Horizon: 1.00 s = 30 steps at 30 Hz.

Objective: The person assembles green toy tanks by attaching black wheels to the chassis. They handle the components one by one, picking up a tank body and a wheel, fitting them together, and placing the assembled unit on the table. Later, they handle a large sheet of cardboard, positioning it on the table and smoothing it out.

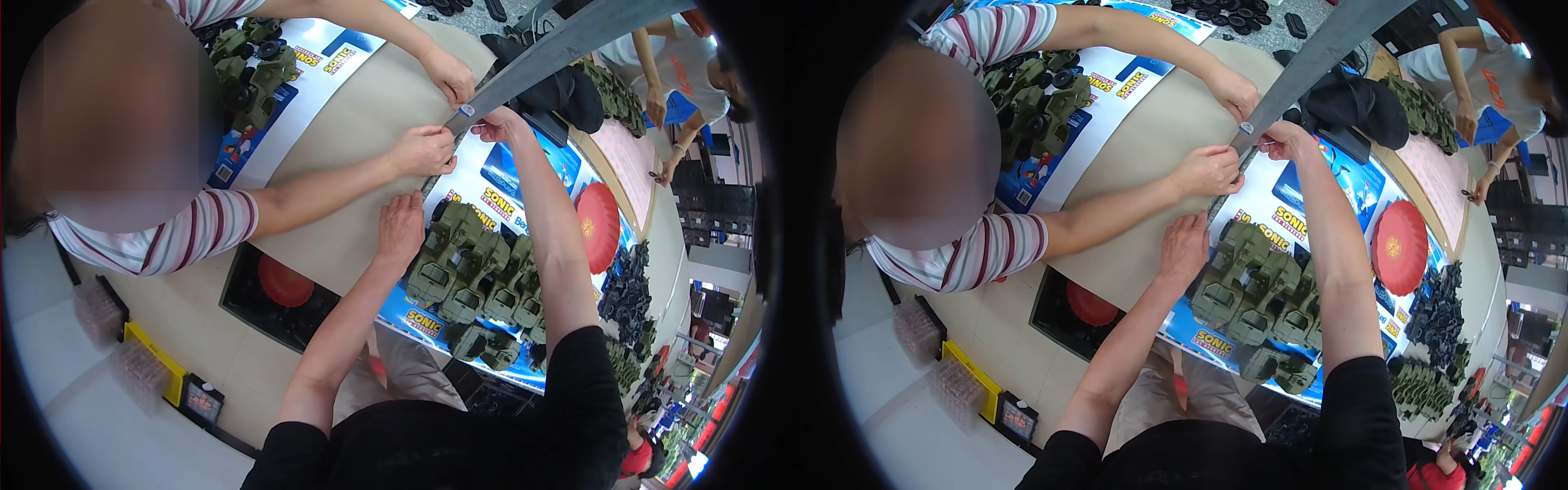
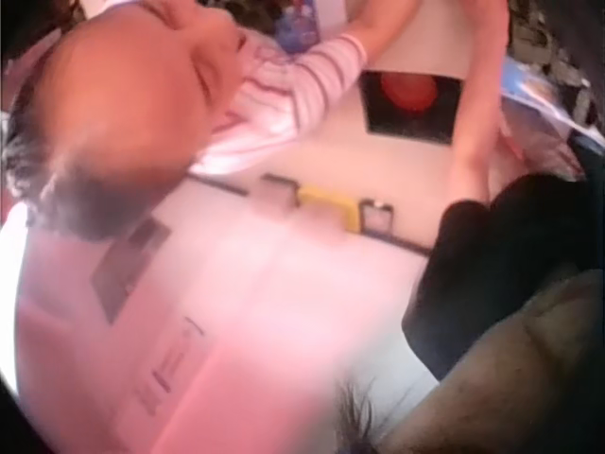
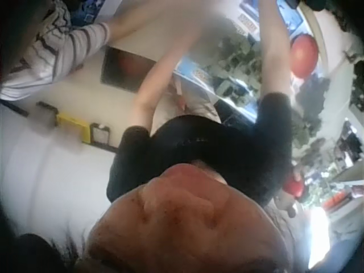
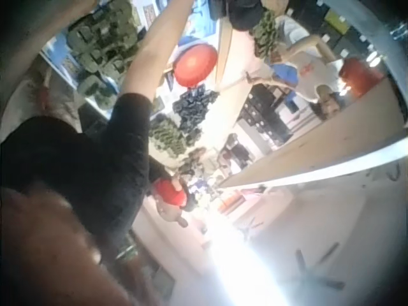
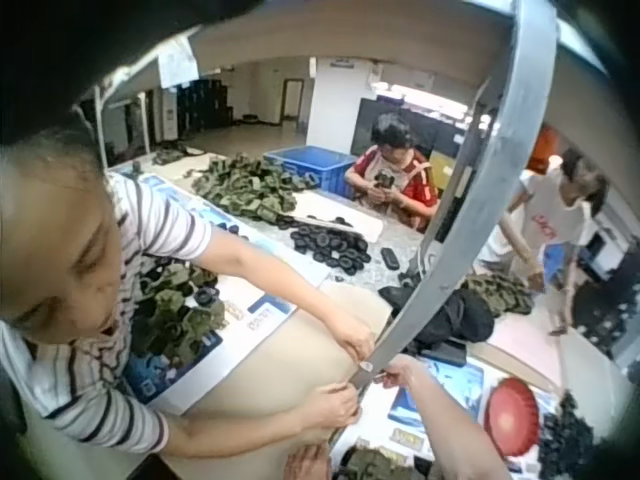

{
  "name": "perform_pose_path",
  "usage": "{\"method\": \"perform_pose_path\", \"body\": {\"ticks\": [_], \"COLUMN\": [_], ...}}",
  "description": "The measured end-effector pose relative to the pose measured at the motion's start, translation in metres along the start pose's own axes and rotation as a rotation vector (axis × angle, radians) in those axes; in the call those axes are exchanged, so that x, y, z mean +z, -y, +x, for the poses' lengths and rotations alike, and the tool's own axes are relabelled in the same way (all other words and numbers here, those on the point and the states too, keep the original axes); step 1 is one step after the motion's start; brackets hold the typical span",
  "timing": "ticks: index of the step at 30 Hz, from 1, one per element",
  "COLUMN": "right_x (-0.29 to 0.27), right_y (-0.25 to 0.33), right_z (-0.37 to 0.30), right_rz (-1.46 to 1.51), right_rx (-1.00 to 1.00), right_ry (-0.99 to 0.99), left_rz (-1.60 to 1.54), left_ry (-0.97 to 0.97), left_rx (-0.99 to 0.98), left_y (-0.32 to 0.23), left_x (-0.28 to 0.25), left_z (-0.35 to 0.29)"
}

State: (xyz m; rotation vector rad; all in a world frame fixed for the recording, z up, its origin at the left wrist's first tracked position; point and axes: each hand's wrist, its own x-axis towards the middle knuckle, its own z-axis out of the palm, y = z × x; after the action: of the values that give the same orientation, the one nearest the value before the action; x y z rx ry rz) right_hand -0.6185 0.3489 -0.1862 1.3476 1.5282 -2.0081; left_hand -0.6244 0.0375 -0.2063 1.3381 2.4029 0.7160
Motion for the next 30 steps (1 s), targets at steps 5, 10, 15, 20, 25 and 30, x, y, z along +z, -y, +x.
{"method": "perform_pose_path", "body": {"ticks": [5, 10, 15, 20, 25, 30], "right_x": [-0.005, -0.034, -0.04, -0.002, 0.11, 0.24], "right_y": [-0.005, -0.046, -0.073, -0.081, -0.102, -0.161], "right_z": [0.011, -0.011, -0.054, -0.078, -0.138, -0.164], "right_rz": [-0.067, -0.127, -0.263, -0.568, -1.185, -1.253], "right_rx": [-0.063, -0.048, -0.065, -0.129, -0.753, -1.036], "right_ry": [-0.039, -0.15, -0.231, -0.272, -0.567, -0.091], "left_rz": [-0.069, -0.651, -0.213, -1.14, -1.276, -1.247], "left_ry": [-0.069, -0.185, -0.504, -0.241, -0.317, -0.271], "left_rx": [0.046, -0.219, -0.651, -1.078, -1.048, -1.162], "left_y": [-0.001, 0.029, 0.109, 0.102, 0.088, 0.095], "left_x": [-0.003, -0.085, -0.079, -0.041, -0.026, -0.022], "left_z": [-0.001, -0.072, -0.163, -0.174, -0.165, -0.165]}}
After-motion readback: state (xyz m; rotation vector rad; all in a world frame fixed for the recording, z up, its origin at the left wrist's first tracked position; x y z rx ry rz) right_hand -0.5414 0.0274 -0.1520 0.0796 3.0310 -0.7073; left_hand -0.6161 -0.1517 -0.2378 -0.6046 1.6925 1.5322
